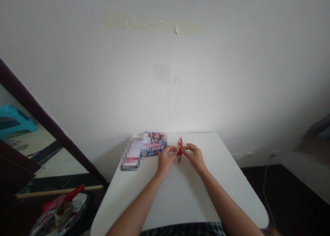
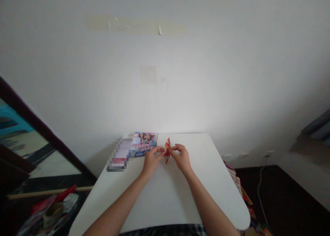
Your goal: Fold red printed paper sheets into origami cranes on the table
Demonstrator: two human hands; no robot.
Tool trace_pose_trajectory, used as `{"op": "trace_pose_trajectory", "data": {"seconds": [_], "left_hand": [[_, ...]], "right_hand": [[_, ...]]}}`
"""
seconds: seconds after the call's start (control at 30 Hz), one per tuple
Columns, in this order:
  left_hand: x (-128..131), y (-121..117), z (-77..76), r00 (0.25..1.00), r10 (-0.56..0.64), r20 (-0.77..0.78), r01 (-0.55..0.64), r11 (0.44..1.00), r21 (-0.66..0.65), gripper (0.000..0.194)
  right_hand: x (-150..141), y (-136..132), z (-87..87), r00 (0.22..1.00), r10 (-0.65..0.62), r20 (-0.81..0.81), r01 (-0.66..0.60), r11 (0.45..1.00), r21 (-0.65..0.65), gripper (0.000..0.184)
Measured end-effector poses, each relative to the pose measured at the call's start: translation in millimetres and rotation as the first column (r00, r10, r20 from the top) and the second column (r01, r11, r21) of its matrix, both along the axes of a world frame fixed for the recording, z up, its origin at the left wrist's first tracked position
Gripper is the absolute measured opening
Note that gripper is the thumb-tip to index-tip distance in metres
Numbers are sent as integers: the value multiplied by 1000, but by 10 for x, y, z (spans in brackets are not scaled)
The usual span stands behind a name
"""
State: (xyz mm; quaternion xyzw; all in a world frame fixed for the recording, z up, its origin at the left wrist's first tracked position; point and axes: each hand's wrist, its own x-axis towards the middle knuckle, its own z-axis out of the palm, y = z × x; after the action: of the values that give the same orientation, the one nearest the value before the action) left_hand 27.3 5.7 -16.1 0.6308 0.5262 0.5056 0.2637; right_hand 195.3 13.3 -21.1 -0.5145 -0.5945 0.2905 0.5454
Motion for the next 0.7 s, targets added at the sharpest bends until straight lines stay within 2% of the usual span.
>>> {"op": "trace_pose_trajectory", "data": {"seconds": [0.13,0.23,0.43,0.57,0.7], "left_hand": [[5,-8,16,1000,8,27,-7,999,-36,17],[10,-32,56,1000,18,-13,-18,998,-54,23],[6,-72,148,994,4,-109,-20,989,-149,23],[-7,-67,152,992,29,-126,-45,991,-127,21],[-12,-59,133,992,33,-119,-48,991,-121,20]], "right_hand": [[-27,16,-8,991,-6,-136,6,1000,-7,35],[-42,12,-3,986,25,-167,-25,1000,1,36],[-44,-2,-5,989,48,-138,-48,999,7,34],[-17,-15,1,988,109,-110,-115,992,-44,41],[17,-21,25,990,144,-8,-144,986,-81,44]]}}
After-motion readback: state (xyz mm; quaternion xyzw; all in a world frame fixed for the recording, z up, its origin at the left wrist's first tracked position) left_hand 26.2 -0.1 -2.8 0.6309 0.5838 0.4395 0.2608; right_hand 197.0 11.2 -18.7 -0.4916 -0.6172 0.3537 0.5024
